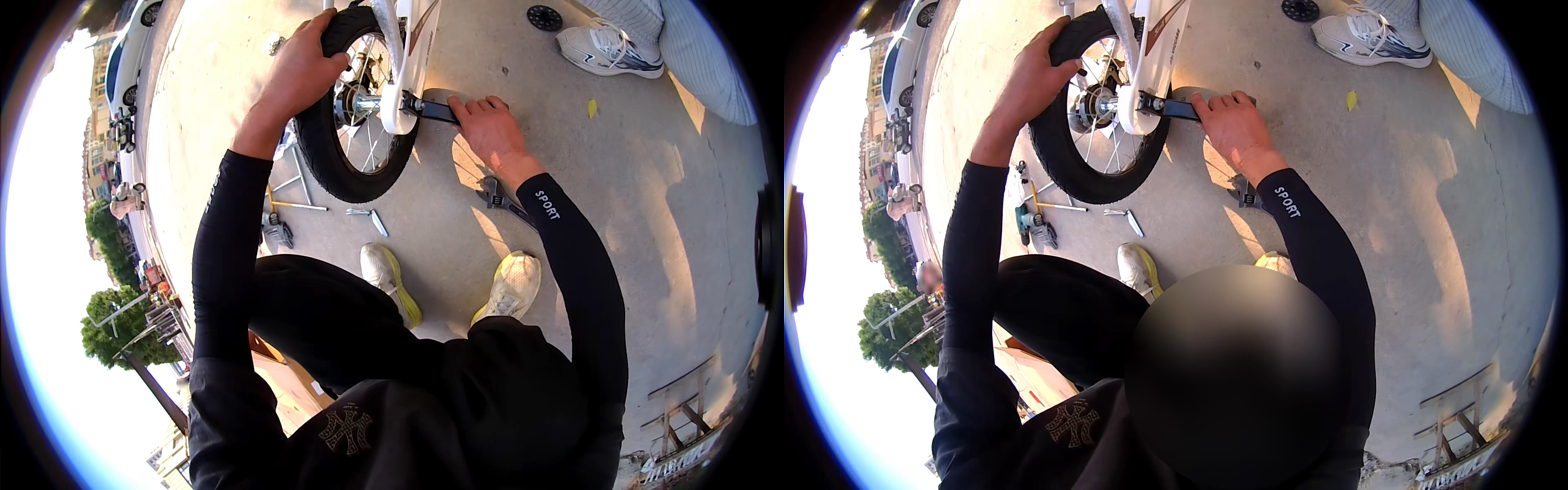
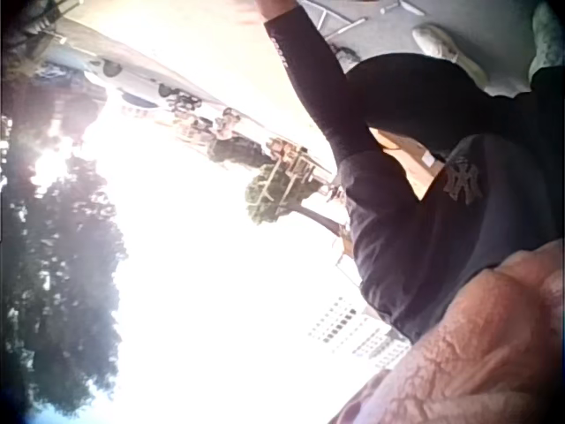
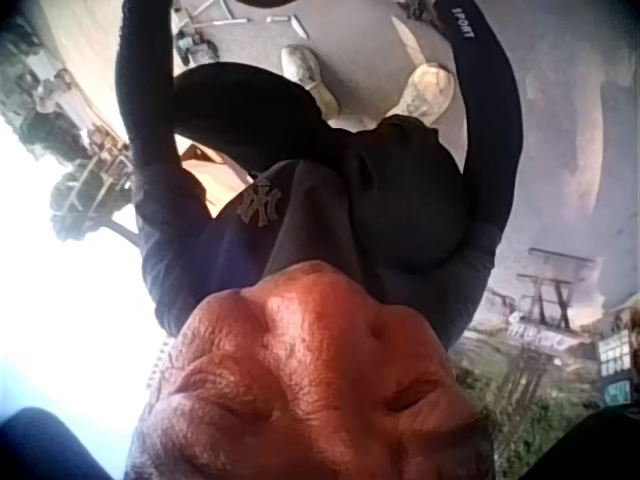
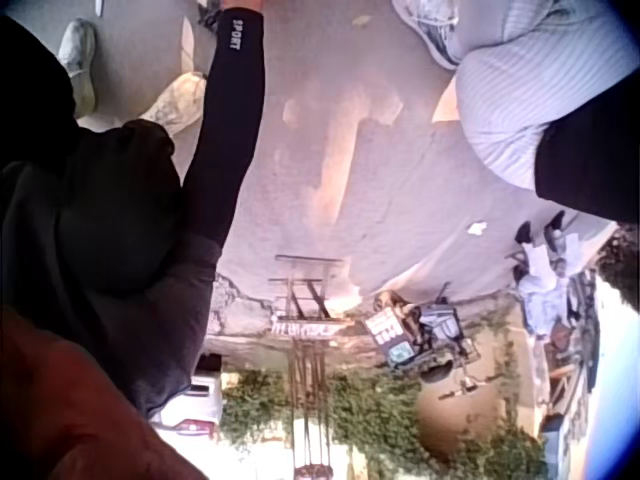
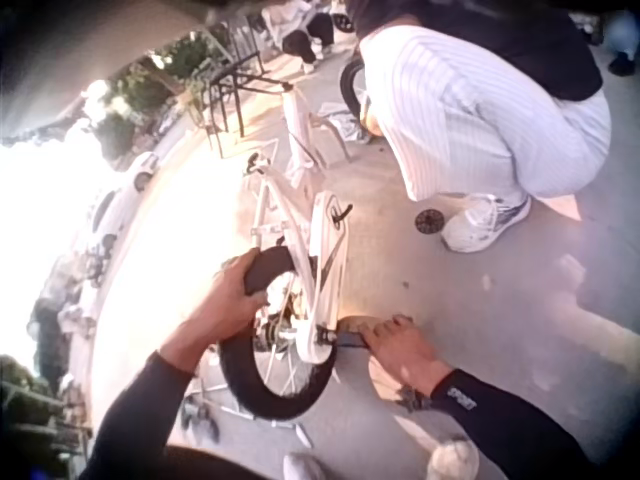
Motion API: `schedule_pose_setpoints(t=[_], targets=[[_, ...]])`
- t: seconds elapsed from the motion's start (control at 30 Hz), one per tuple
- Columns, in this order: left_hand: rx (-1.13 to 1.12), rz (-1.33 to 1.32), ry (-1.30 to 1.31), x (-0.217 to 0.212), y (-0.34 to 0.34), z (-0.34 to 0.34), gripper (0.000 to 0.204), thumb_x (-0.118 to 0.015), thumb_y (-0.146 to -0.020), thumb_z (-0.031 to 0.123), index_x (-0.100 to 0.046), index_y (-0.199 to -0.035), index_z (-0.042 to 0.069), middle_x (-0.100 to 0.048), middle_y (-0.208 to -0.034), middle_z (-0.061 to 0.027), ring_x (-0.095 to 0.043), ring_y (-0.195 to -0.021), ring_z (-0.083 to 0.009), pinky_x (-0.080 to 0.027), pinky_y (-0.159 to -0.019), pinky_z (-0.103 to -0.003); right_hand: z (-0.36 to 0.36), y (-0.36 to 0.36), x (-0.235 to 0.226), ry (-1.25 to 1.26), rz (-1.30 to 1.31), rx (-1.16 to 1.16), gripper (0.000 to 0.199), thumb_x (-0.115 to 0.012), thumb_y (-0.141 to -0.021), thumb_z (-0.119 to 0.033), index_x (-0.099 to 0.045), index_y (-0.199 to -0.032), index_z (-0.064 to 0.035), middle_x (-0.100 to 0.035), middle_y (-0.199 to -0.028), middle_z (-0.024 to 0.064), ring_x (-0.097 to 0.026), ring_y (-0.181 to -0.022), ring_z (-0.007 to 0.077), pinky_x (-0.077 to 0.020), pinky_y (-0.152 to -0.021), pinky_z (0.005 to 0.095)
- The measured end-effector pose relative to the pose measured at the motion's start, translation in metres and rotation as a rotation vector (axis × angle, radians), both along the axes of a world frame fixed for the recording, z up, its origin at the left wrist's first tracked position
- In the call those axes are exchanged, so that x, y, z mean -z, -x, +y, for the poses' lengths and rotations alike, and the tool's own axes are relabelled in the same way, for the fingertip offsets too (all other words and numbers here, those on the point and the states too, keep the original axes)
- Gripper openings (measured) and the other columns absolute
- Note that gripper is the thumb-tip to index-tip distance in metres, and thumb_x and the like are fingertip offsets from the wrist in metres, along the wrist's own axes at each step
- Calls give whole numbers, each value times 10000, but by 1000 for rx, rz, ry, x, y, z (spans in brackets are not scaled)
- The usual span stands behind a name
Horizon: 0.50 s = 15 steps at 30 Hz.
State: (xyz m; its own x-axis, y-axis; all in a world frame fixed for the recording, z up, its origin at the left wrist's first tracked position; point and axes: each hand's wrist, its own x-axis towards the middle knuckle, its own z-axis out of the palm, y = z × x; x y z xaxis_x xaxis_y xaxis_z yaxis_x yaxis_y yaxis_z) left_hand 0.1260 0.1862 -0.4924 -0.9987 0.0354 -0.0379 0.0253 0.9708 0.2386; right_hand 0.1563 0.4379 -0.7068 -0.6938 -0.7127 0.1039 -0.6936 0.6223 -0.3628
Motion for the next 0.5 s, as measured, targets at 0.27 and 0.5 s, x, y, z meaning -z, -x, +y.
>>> schedule_pose_setpoints(t=[0.27, 0.5], targets=[[-31, -41, -117, -3, -3, -14, 674, -673, -839, 94, -439, -1459, -25, -638, -1248, -188, -651, -1063, -229, -499, -954, -328, -1, 1, -17, -132, 147, -4, 551, -559, -895, -96, -449, -1435, -85, -684, -973, 95, -658, -964, 248, -448, -984, 359], [33, -7, -132, 1, -1, -19, 680, -667, -803, 142, -456, -1415, -66, -587, -1284, -255, -633, -1132, -354, -481, -997, -399, -5, -10, -17, -169, 121, 12, 623, -564, -873, -78, -421, -1479, -94, -659, -936, 80, -647, -938, 238, -465, -961, 346]])
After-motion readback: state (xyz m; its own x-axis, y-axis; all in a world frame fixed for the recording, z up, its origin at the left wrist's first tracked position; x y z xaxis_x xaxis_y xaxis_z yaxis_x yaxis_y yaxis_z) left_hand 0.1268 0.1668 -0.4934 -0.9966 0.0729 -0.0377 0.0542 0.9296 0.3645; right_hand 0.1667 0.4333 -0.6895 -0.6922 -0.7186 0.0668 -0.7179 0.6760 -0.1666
